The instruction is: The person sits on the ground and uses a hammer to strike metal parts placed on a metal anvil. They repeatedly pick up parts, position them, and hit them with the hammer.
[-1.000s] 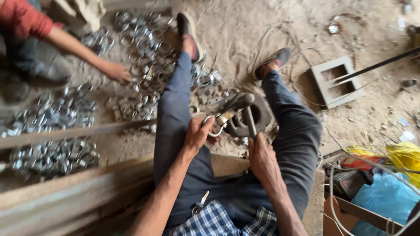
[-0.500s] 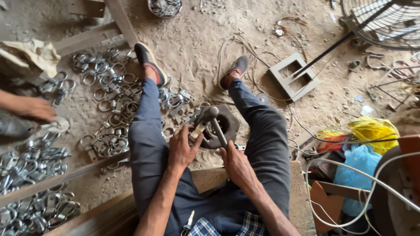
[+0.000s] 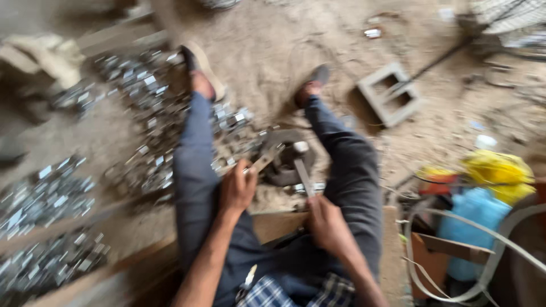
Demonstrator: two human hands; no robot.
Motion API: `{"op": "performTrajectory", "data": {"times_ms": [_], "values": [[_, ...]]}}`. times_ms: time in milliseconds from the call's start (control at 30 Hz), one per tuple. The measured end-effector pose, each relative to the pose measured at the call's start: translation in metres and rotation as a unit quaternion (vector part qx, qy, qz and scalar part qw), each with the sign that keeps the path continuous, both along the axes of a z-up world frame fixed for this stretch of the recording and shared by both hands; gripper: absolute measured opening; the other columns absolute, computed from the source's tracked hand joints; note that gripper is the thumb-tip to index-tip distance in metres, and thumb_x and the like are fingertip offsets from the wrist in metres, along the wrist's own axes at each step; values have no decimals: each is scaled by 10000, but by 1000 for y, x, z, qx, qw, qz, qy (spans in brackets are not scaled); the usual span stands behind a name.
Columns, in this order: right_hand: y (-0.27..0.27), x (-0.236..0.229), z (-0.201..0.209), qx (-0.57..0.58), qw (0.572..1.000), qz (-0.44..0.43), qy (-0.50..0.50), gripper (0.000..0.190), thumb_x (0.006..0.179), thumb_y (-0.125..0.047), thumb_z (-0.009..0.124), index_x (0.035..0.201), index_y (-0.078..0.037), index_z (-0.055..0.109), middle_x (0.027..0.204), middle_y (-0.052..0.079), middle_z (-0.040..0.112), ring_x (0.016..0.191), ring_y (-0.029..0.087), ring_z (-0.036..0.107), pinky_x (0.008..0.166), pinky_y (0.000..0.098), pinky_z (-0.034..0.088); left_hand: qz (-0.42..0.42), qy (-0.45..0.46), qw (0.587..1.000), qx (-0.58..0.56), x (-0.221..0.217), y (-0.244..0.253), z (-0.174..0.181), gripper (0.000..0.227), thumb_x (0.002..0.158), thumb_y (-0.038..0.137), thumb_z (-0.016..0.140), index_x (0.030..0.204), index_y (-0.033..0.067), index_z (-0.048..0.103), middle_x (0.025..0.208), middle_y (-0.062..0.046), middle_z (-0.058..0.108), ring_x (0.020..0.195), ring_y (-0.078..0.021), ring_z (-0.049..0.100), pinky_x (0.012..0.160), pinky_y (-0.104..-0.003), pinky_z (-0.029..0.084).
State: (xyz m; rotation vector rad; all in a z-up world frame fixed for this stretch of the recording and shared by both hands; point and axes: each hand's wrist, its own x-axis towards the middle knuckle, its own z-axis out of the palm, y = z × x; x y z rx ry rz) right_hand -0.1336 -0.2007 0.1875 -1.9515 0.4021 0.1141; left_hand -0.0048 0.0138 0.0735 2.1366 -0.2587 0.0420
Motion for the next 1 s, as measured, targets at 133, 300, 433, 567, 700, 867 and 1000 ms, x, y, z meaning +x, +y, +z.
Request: {"op": "performTrajectory", "data": {"times_ms": [133, 300, 433, 567, 700, 867, 1000], "values": [[-2, 6, 13, 10, 978, 12, 209, 372, 1042, -381, 458, 1066, -44, 616, 569, 48, 518, 438, 163, 495, 403, 339, 424, 79, 86, 983, -140, 7, 17, 1, 251, 997, 270, 513, 976, 43, 618, 809, -173, 635, 752, -357, 605, 639, -465, 475], [-15, 44, 19, -117, 966, 141, 183, 450, 1053, -437, 469, 1220, -35, 584, 689, 119, 672, 502, 158, 619, 431, 334, 510, 78, 199, 934, -286, 14, 24, 10, 304, 1026, 297, 576, 795, 105, 532, 699, 18, 456, 631, -119, 421, 588, -338, 375], [-15, 63, 30, -189, 949, 188, 167, 603, 1016, -411, 544, 1474, -64, 359, 1029, 199, 674, 746, 313, 718, 621, 458, 588, 6, 255, 910, -327, 13, 19, 21, 276, 977, 322, 602, 748, 172, 565, 646, 36, 466, 564, -101, 425, 551, -319, 386], [-1, 76, 46, -283, 928, 235, -60, 618, 1003, -283, 592, 1513, -19, 363, 1269, 264, 590, 1010, 365, 660, 851, 480, 555, -49, 274, 888, -365, 13, 17, 10, 289, 996, 304, 595, 750, 154, 564, 701, 29, 491, 640, -92, 453, 648, -314, 435], [15, 89, 71, -312, 865, 295, -260, 671, 937, -199, 690, 1505, 12, 405, 1377, 284, 574, 1225, 435, 597, 984, 488, 512, -121, 247, 901, -336, 10, 18, 1, 354, 999, 273, 518, 675, 134, 552, 641, -2, 494, 589, -121, 423, 649, -303, 419], [19, 102, 64, -338, 837, 367, -224, 390, 903, -151, 719, 1276, -56, 657, 1170, 124, 716, 1059, 295, 694, 916, 405, 573, -146, 273, 869, -385, 9, 17, 2, 266, 948, 236, 515, 722, 125, 601, 678, -4, 559, 664, -131, 520, 780, -280, 470], [18, 105, 58, -344, 824, 380, -242, 328, 862, -164, 764, 1169, -54, 729, 1085, 74, 752, 984, 236, 725, 877, 359, 592, -181, 250, 868, -389, 8, 21, 13, 306, 952, 227, 500, 703, 77, 595, 651, -22, 538, 636, -136, 505, 716, -284, 451]]}}
